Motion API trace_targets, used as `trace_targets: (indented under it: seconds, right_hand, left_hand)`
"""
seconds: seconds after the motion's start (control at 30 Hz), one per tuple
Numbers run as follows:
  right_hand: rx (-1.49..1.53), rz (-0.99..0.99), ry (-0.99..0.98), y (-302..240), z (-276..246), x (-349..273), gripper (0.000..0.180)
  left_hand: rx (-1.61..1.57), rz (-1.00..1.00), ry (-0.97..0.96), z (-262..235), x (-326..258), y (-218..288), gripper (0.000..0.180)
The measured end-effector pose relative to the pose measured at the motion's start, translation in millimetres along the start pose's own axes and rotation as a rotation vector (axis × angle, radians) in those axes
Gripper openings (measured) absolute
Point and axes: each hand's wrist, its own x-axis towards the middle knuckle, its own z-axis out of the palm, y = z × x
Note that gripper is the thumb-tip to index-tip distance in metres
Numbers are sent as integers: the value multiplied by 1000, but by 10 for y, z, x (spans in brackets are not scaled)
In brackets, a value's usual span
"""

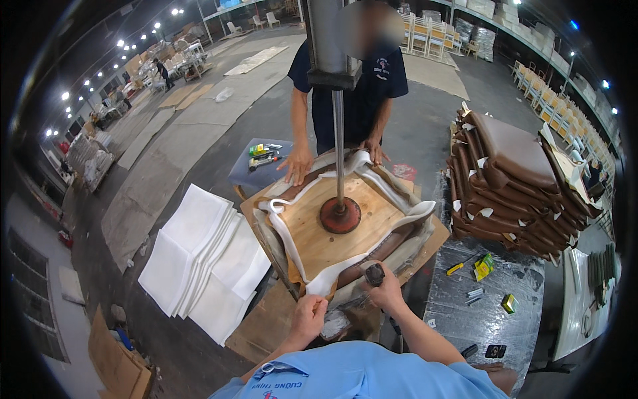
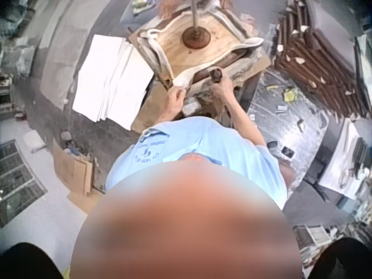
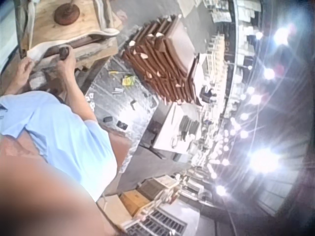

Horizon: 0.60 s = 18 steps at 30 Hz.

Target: The person uses a pneumatic staple gun to attach white fabric to a wooden chair base while a coworker assists by holding the frame and applying staples. They flip the chair, place a brown leather cover over the cushion, and continue stapling the fabric to secure it.

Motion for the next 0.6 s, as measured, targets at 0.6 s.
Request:
trace_targets:
  seconds: [0.6]
  right_hand:
    - [316,266,75,329,-611,-244,28]
  left_hand:
    - [34,77,-311,399,-72,-94,47]
